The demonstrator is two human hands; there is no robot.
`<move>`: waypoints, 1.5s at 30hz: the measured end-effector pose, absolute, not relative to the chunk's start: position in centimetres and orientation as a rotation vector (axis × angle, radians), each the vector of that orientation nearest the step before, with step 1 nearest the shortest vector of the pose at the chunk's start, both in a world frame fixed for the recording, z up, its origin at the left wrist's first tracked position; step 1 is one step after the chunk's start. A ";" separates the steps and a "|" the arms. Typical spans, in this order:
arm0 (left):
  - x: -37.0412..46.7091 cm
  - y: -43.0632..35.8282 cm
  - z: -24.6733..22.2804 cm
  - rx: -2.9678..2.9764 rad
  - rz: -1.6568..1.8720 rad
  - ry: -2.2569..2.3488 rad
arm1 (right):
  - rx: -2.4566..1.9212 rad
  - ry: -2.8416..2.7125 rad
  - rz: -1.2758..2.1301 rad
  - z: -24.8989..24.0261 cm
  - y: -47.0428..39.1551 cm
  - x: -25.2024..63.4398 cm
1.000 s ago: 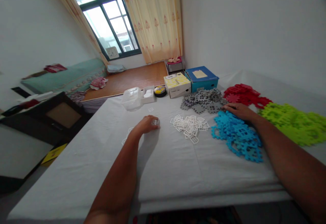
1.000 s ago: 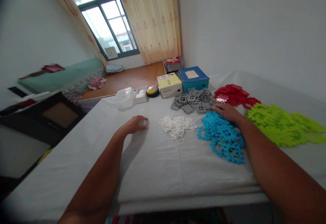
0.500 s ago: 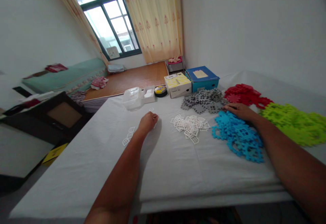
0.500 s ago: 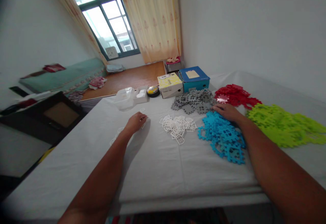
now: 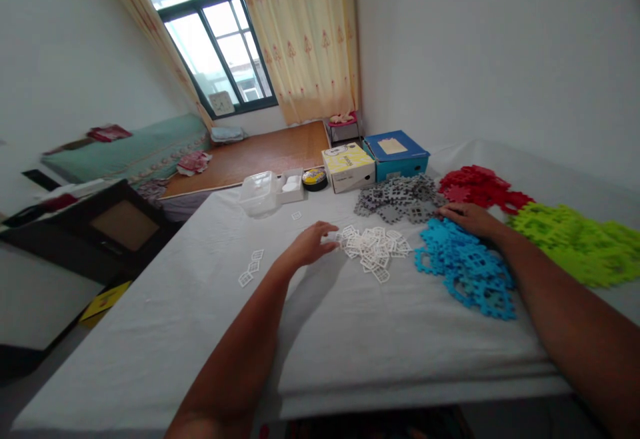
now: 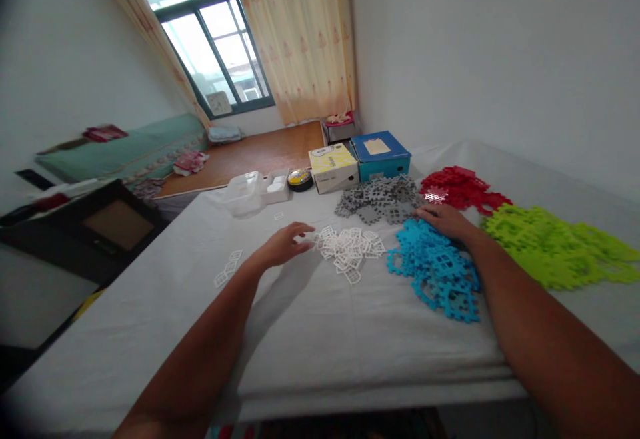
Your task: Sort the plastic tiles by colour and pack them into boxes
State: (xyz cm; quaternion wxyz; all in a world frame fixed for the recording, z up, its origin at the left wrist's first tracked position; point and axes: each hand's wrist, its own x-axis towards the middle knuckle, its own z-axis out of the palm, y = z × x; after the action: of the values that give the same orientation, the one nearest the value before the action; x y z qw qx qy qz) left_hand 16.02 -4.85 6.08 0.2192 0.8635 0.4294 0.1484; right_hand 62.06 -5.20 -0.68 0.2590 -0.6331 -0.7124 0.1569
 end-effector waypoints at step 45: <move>19.4 -6.2 5.3 2.237 0.585 0.994 | -1.693 -1.918 0.442 -0.8 -5.1 62.1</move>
State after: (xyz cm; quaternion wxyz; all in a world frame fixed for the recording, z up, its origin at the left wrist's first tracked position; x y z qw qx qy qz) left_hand 19.42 -6.15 5.35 0.3074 0.8458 0.3757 0.2212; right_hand 62.12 -5.13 -0.82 0.2693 -0.6279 -0.7116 0.1638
